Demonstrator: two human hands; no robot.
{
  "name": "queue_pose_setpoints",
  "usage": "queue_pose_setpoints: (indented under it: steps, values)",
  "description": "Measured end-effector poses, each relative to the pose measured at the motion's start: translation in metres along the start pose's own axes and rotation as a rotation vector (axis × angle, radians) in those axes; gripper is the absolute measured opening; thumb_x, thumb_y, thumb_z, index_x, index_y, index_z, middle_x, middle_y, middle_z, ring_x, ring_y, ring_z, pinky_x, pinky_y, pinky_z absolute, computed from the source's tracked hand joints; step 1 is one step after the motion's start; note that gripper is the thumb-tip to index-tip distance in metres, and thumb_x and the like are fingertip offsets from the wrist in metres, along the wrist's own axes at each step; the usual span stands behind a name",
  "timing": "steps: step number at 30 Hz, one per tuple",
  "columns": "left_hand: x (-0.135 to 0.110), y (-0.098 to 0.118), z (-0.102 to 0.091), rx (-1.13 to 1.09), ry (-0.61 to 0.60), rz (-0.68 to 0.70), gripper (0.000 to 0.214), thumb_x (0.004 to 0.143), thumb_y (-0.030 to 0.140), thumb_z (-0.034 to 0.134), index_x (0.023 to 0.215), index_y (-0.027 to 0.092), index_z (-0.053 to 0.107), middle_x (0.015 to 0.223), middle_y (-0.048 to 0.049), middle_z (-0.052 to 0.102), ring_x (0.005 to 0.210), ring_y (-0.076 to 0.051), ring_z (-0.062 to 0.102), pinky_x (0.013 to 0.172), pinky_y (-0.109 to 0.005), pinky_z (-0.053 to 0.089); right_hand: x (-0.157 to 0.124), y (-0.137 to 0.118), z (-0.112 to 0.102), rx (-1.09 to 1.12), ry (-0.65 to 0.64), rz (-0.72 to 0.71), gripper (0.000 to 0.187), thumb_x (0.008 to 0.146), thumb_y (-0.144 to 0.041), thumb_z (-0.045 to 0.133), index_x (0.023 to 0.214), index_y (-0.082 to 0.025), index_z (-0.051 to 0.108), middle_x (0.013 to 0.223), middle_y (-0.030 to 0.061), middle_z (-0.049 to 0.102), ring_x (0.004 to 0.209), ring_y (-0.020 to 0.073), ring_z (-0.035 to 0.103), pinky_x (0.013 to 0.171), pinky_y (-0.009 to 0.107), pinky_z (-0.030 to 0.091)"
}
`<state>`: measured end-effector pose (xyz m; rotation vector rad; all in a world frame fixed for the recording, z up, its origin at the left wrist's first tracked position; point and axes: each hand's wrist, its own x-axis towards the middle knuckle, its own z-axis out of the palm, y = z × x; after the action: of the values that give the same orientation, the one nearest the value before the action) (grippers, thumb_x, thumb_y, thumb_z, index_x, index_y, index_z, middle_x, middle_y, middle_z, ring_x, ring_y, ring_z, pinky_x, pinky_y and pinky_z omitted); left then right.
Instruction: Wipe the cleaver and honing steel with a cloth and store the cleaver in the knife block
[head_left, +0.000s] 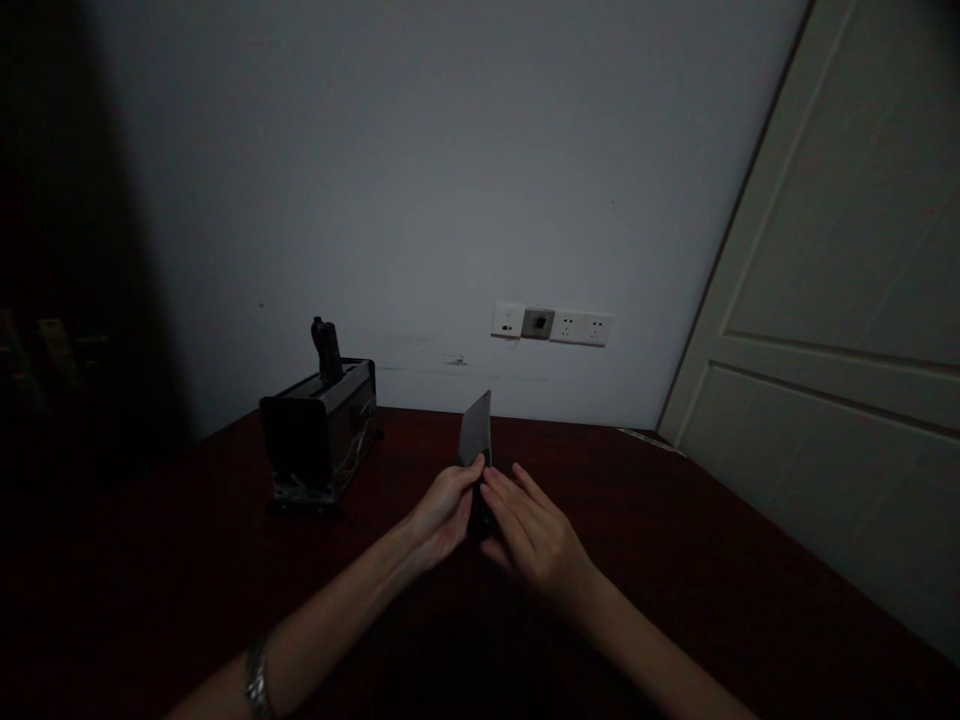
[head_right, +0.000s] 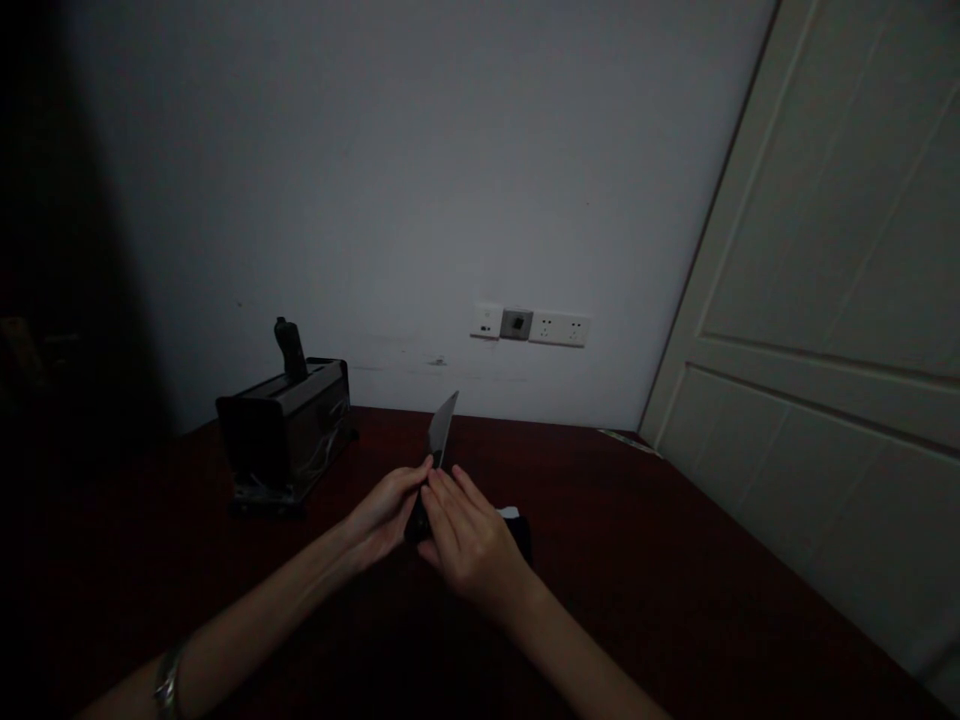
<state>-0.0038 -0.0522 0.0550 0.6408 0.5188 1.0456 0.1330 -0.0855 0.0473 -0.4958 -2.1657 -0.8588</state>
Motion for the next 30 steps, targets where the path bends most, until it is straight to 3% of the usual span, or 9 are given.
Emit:
queue_pose_setpoints:
  steps: [7,12,16,19,21,25,27,30]
  values:
    - [0.001,0.0,0.005,-0.044,-0.061,-0.103,0.029,0.088,0.022,0.044,0.069,0.007,0.06,0.062,-0.007,0.063,0.056,-0.011,0.059,0.06,-0.021,0.044,0.008,0.015,-0.004,0.039,0.027,-0.107,0.033,0.082,-0.018,0.049,0.106,0.006,0.052,0.096,0.0244,0.066,0.103,0.0284,0.058,0.093,0.045,0.046]
    - [0.003,0.006,0.019,-0.127,-0.082,-0.052,0.029,0.09,0.026,0.039,0.079,0.009,0.06,0.071,-0.0073,0.065,0.062,-0.013,0.061,0.068,-0.026,0.045,0.027,0.041,-0.012,0.102,0.029,-0.142,0.035,0.082,-0.02,0.05,0.111,0.0,0.049,0.093,0.0206,0.067,0.098,0.0251,0.061,0.096,0.047,0.043]
    - [-0.008,0.025,0.032,-0.118,-0.125,-0.052,0.031,0.09,0.03,0.036,0.084,0.008,0.058,0.08,-0.0119,0.065,0.073,-0.018,0.064,0.078,-0.031,0.045,0.049,0.074,-0.025,0.151,-0.002,-0.091,0.031,0.082,-0.022,0.051,0.108,-0.004,0.051,0.084,0.0147,0.068,0.08,0.0203,0.066,0.098,0.046,0.042]
    - [-0.022,0.048,0.04,0.118,-0.095,-0.072,0.032,0.086,0.031,0.04,0.087,0.005,0.058,0.085,-0.0191,0.065,0.078,-0.024,0.065,0.08,-0.037,0.045,0.065,0.098,-0.039,0.188,-0.05,0.003,0.021,0.08,-0.022,0.053,0.097,-0.011,0.057,0.075,0.0075,0.068,0.07,0.0181,0.066,0.095,0.043,0.044]
    - [-0.029,0.067,0.044,0.335,-0.061,0.082,0.029,0.084,0.029,0.045,0.091,0.005,0.059,0.088,-0.0196,0.066,0.075,-0.024,0.065,0.077,-0.037,0.046,0.076,0.111,-0.048,0.219,-0.069,0.085,0.014,0.077,-0.022,0.055,0.088,-0.016,0.059,0.075,0.0035,0.067,0.071,0.0171,0.065,0.096,0.041,0.043]
    - [-0.027,0.105,0.053,0.761,0.059,0.536,0.025,0.076,0.031,0.059,0.089,0.01,0.064,0.093,-0.0142,0.067,0.079,-0.02,0.064,0.078,-0.033,0.046,0.103,0.126,-0.066,0.281,-0.035,0.232,0.006,0.071,-0.019,0.059,0.075,-0.017,0.062,0.069,-0.0013,0.067,0.066,0.0152,0.065,0.1,0.041,0.038]
    - [-0.02,0.119,0.059,0.938,0.038,0.639,0.026,0.07,0.03,0.065,0.088,0.012,0.066,0.096,-0.0116,0.067,0.09,-0.02,0.061,0.085,-0.033,0.043,0.117,0.128,-0.075,0.317,-0.027,0.299,0.006,0.069,-0.02,0.06,0.072,-0.016,0.064,0.067,-0.0012,0.068,0.063,0.0156,0.066,0.1,0.042,0.037]
    - [-0.011,0.128,0.07,1.059,-0.108,0.628,0.033,0.064,0.028,0.071,0.095,0.015,0.066,0.102,-0.009,0.066,0.098,-0.02,0.059,0.091,-0.035,0.039,0.133,0.128,-0.083,0.407,-0.067,0.357,0.01,0.07,-0.023,0.06,0.071,-0.016,0.067,0.066,-0.0008,0.069,0.062,0.0157,0.065,0.1,0.044,0.036]
